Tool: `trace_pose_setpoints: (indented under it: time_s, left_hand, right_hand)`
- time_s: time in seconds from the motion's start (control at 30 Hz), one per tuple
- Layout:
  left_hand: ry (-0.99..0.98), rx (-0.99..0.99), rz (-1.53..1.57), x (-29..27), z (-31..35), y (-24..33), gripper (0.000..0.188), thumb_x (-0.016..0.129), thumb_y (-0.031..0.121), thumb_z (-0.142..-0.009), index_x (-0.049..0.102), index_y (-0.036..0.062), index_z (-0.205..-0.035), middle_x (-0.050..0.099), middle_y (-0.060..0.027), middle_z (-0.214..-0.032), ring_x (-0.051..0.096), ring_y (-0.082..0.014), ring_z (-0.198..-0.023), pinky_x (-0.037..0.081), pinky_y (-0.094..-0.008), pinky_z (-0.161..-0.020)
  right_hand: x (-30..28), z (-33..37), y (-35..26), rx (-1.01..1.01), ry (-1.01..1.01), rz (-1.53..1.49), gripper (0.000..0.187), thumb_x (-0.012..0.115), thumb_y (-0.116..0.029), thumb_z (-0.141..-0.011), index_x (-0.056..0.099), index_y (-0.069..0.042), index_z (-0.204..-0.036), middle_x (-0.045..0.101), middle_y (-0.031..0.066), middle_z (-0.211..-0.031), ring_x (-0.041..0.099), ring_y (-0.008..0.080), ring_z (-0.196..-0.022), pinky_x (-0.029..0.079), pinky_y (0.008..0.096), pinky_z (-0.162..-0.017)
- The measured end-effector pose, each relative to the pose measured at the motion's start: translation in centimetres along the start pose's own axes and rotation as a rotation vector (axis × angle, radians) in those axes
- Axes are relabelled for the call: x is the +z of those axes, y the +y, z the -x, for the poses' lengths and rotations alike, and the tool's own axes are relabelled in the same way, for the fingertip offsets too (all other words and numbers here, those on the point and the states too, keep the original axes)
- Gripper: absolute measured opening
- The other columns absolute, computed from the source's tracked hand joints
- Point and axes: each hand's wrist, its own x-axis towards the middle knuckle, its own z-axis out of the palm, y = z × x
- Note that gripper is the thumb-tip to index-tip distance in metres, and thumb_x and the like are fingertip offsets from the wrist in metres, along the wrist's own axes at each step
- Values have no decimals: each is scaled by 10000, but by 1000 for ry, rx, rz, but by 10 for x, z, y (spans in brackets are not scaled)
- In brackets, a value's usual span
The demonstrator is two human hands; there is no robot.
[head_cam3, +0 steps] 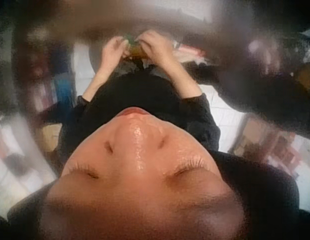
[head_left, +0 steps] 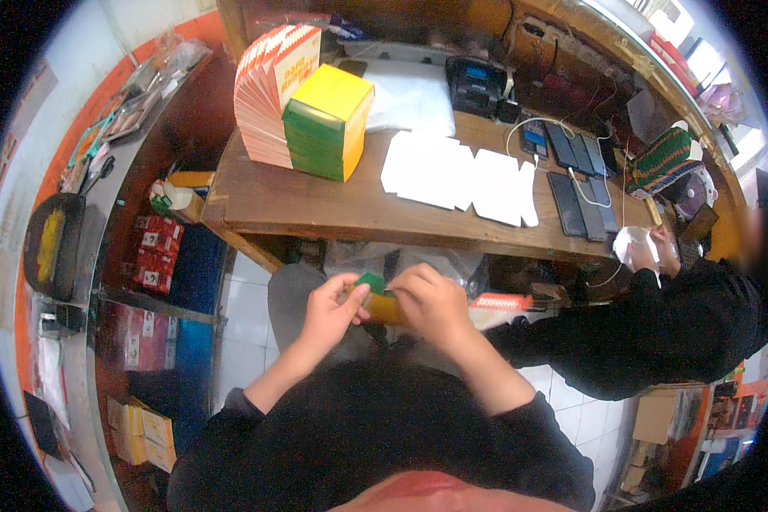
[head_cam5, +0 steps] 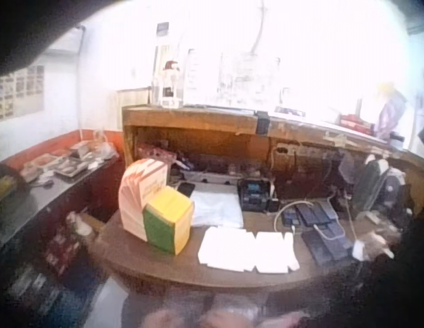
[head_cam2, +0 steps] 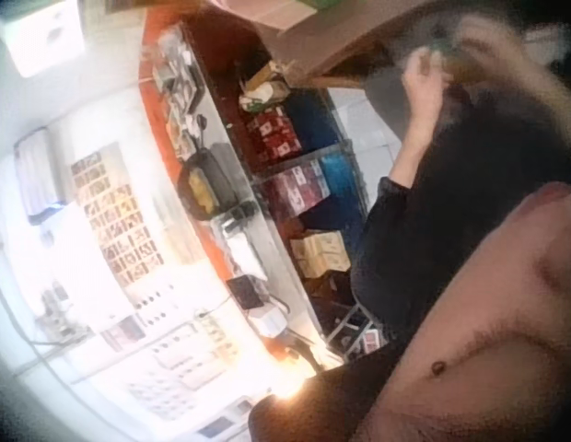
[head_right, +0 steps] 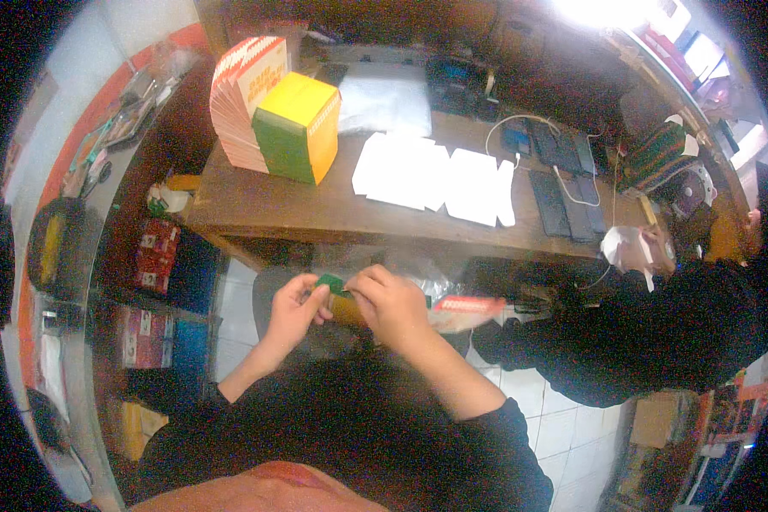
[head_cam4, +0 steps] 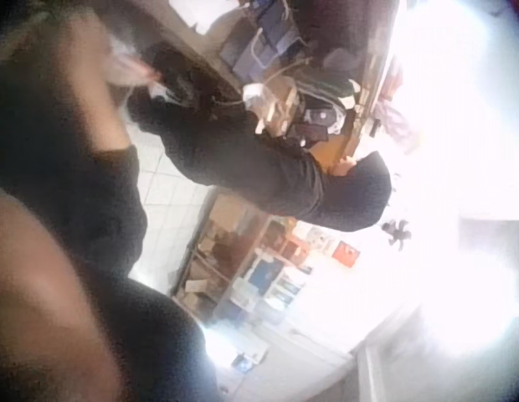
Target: The person assembles small rectangular boxes from flat cardboard pieces by folding and taping them together. They repeatedly pick up a flat piece, fold it into a box shape, apply tape to secure the edges, and place the finished box on a stack on the table.
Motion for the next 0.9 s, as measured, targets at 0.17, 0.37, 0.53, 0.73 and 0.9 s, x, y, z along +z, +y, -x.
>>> trace_pose_setpoints:
  time_s: [0.17, 0.37, 0.53, 0.73, 0.9]
  left_hand:
    - [-27, -64, 22, 1, -8, -5, 236, 584, 127, -961, 546, 6, -1160, 669, -79, -913, 677, -144, -676, 532, -243, -570]
    - [-358, 13, -65, -8, -10, -15, 348, 582, 17, -911, 549, -14, -1256, 658, -55, -895, 656, -108, -705, 532, -240, -610]
    - [-371, -14, -96, -7, -8, -2, 378, 610, 17, -896, 563, -11, -1270, 649, -37, -890, 633, -86, -697, 525, -242, -607]
    - [-367, -57, -238, -4, -8, -13, 278, 683, 76, -877, 611, -3, -1134, 631, -15, -782, 612, -73, -659, 495, -222, -568]
    - [-410, -68, -291, -10, 0, -25, 187, 715, 134, -868, 624, 28, -991, 627, -9, -771, 607, -89, -669, 482, -239, -564]
  right_hand:
    - [17, 9, 28, -288, 47, -33, 209, 732, -39, -681, 698, -173, -837, 670, -23, -915, 638, 211, -875, 457, 421, -889]
    - [27, 9, 35, -316, -29, -115, 221, 743, -36, -670, 717, -192, -825, 676, -50, -921, 618, 177, -914, 373, 466, -965]
    - [30, 12, 36, -192, 10, -63, 170, 746, -66, -692, 727, -183, -814, 678, -39, -919, 617, 190, -896, 395, 413, -922]
    - [47, 20, 40, 2, -135, -247, 123, 735, -91, -749, 706, -122, -864, 654, 39, -877, 618, 243, -906, 452, 365, -857]
    - [55, 32, 39, 314, -249, -584, 117, 683, -144, -859, 668, -55, -933, 657, 127, -972, 639, 275, -959, 485, 371, -873]
